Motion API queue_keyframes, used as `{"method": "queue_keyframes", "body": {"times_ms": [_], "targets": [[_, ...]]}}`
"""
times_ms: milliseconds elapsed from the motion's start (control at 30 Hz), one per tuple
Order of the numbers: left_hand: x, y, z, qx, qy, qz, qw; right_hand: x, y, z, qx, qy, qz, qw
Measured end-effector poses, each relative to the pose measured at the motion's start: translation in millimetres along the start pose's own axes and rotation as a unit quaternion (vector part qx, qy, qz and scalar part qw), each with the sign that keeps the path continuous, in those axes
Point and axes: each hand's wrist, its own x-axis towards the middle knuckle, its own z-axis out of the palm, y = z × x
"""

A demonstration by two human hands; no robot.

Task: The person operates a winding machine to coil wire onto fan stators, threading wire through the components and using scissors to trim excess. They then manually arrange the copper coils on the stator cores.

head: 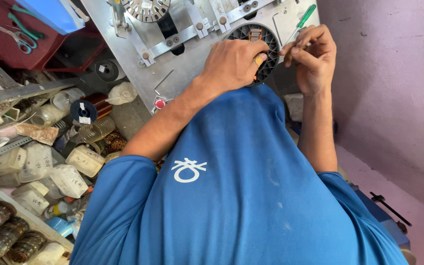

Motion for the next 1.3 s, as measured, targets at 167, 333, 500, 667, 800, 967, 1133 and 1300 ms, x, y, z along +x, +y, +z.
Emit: {"method": "queue_keyframes", "body": {"times_ms": [167, 333, 500, 667, 800, 967, 1133, 1300], "targets": [[18, -2, -4, 0.116, -0.097, -0.047, 0.987, -9, -12, -3, -0.09, -0.037, -0.02, 0.995], [30, -6, -10, 0.118, -0.114, -0.003, 0.986, -11, -24, 6, -0.244, -0.033, -0.053, 0.968], [16, -3, -12, 0.028, -0.085, 0.05, 0.995, -13, -37, 4, -0.437, -0.018, -0.099, 0.894], [-5, -3, -13, -0.015, -0.004, 0.089, 0.996, -17, -46, -11, -0.568, -0.025, -0.154, 0.808], [-15, -4, -9, 0.0, 0.012, 0.1, 0.995, -16, -44, -23, -0.556, -0.037, -0.173, 0.812], [-18, -3, -7, 0.035, 0.027, 0.128, 0.991, -13, -42, -41, -0.507, -0.018, -0.159, 0.847], [-9, 9, -15, -0.007, 0.086, 0.133, 0.987, -11, -52, -47, -0.549, -0.037, -0.182, 0.815], [2, 21, -21, -0.093, 0.156, 0.095, 0.979, -10, -70, -33, -0.582, -0.067, -0.216, 0.781]]}}
